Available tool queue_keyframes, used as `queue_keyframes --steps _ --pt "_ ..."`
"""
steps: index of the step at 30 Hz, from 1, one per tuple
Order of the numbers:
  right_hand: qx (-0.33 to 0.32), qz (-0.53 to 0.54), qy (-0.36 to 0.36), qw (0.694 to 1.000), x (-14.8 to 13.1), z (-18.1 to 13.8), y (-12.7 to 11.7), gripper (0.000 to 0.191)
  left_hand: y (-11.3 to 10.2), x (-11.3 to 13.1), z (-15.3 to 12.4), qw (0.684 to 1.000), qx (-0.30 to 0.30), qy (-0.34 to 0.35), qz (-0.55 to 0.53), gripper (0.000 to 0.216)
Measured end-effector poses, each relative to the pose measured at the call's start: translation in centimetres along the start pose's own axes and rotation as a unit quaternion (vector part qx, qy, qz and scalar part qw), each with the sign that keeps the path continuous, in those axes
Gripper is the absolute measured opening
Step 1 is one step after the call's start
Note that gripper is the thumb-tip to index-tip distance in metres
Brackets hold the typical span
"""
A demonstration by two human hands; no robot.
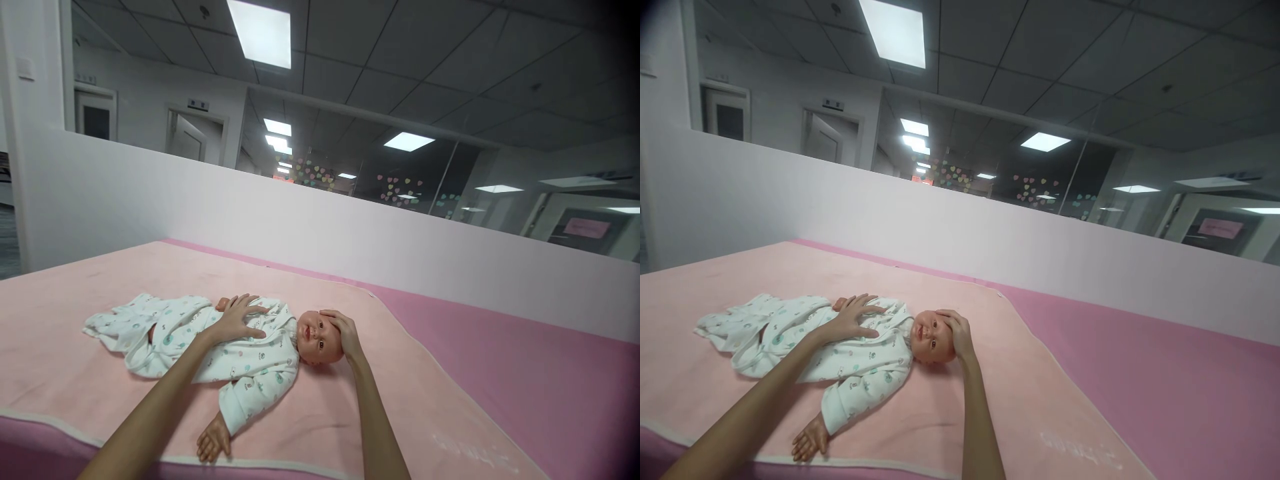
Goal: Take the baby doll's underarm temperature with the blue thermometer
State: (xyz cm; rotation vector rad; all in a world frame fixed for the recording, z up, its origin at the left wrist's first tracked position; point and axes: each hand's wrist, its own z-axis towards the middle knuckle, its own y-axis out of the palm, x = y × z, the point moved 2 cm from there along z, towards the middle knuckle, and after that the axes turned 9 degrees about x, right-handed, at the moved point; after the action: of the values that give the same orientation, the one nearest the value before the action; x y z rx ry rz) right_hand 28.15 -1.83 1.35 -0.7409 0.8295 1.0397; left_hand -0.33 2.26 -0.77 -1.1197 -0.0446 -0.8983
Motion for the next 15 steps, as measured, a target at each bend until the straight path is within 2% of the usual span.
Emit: queue_keyframes --steps 3,8,12,15 --pt "0.0 -0.014 0.0 1.0 0.2 0.2 0.1 0.03 0.0 0.1 0.0 1.0 0.0 0.0 -0.003 0.057" --pt "0.027 -0.019 0.0 0.999 0.6 0.5 0.0 0.047 0.0 0.1 0.0 1.0 0.0 0.0 -0.001 0.056" --pt "-0.014 -0.033 -0.004 0.999 0.8 0.5 0.1 0.034 0.0 0.0 0.0 1.0 0.001 0.001 -0.002 0.055" --pt "-0.026 -0.03 0.001 0.999 1.0 0.6 0.0 0.033 0.1 0.0 0.0 1.0 0.001 0.0 -0.002 0.054"
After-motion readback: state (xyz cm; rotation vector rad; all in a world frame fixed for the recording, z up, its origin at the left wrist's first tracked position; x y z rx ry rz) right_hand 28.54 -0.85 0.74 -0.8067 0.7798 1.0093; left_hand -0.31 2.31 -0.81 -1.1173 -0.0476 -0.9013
